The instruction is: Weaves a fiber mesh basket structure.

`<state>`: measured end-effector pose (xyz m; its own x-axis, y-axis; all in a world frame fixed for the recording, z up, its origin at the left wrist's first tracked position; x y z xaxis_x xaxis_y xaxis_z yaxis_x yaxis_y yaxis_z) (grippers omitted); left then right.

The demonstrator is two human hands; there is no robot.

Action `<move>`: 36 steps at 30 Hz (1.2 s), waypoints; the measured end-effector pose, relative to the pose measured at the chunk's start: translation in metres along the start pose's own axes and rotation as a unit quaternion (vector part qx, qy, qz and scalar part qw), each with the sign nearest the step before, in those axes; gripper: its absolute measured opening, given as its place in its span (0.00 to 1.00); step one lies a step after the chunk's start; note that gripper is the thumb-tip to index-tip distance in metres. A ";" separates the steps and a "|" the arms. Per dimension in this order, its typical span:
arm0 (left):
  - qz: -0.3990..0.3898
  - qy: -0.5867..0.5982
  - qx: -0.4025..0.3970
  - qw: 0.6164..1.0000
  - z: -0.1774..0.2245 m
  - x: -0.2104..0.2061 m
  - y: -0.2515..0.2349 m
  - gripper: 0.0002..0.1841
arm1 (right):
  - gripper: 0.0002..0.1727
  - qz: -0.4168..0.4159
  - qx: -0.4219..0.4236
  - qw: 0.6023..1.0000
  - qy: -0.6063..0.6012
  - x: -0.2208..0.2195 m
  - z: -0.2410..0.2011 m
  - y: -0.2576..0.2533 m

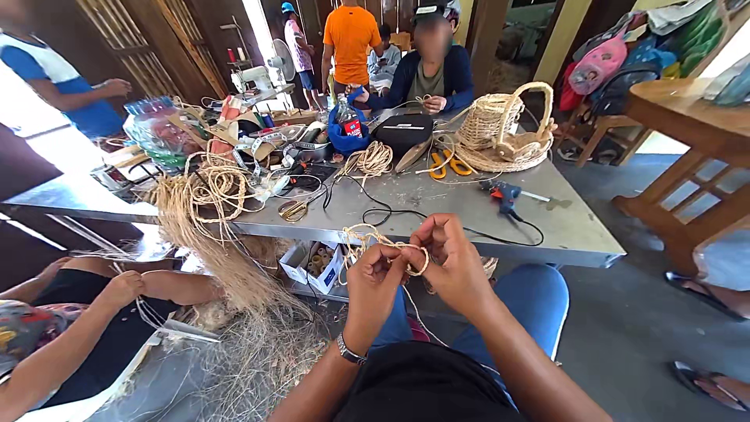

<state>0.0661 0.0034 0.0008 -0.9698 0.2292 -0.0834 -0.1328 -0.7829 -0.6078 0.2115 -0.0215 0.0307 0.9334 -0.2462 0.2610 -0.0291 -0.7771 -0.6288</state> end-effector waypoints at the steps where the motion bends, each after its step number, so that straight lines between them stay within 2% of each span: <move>1: 0.002 -0.017 -0.019 1.000 0.001 0.000 0.001 0.03 | 0.19 0.002 -0.022 1.000 -0.017 0.002 -0.001 0.000; 5: 0.012 -0.051 -0.080 0.995 0.007 -0.001 0.004 0.03 | 0.21 0.004 -0.113 0.983 -0.146 0.005 0.000 0.003; 9: 0.028 -0.090 -0.126 0.988 0.010 -0.002 0.004 0.03 | 0.20 0.020 -0.148 0.948 -0.283 0.000 0.005 0.007; 12: 0.035 -0.122 -0.149 0.981 0.013 -0.002 0.004 0.03 | 0.19 0.037 -0.155 0.932 -0.326 -0.002 0.005 0.009; 16: 0.037 -0.139 -0.169 0.975 0.016 -0.002 0.005 0.03 | 0.20 0.034 -0.151 0.934 -0.323 0.002 0.005 0.009; 22: 0.033 -0.179 -0.192 0.964 0.019 -0.001 0.004 0.03 | 0.21 0.014 -0.144 0.959 -0.244 0.007 0.003 0.014; 26: 0.031 -0.155 -0.175 0.972 0.022 0.002 -0.001 0.04 | 0.06 0.054 -0.070 0.995 -0.047 0.017 0.015 0.013; 27: 0.030 -0.144 -0.165 0.975 0.021 0.004 -0.002 0.04 | 0.05 0.079 -0.036 0.996 0.015 0.021 0.018 0.013; 29: 0.024 -0.118 -0.135 0.983 0.018 0.007 -0.005 0.03 | 0.09 0.130 0.028 0.981 0.141 0.028 0.017 0.014; 32: 0.021 -0.108 -0.116 0.987 0.011 0.006 -0.008 0.03 | 0.09 0.197 0.096 0.937 0.273 0.039 0.012 0.015; 34: 0.029 -0.123 -0.128 0.984 0.010 0.007 -0.010 0.04 | 0.07 0.224 0.116 0.918 0.306 0.048 0.012 0.019; 36: 0.045 -0.148 -0.134 0.979 0.012 0.014 -0.014 0.04 | 0.06 0.237 0.130 0.918 0.291 0.064 0.017 0.027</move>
<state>0.0516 0.0103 0.0177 -0.9971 -0.0427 0.0627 -0.0242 -0.6041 -0.7965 0.2762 -0.0483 0.0177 0.4855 -0.8480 0.2126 -0.2262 -0.3567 -0.9064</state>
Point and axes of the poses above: each hand's wrist, its own y-axis away from the middle knuckle, its own x-axis out of the back of the hand, z = x × y, the point moved 5 cm from there along -y, towards the middle knuckle, and after that the axes turned 2 degrees about -x, right-handed, at the moved point
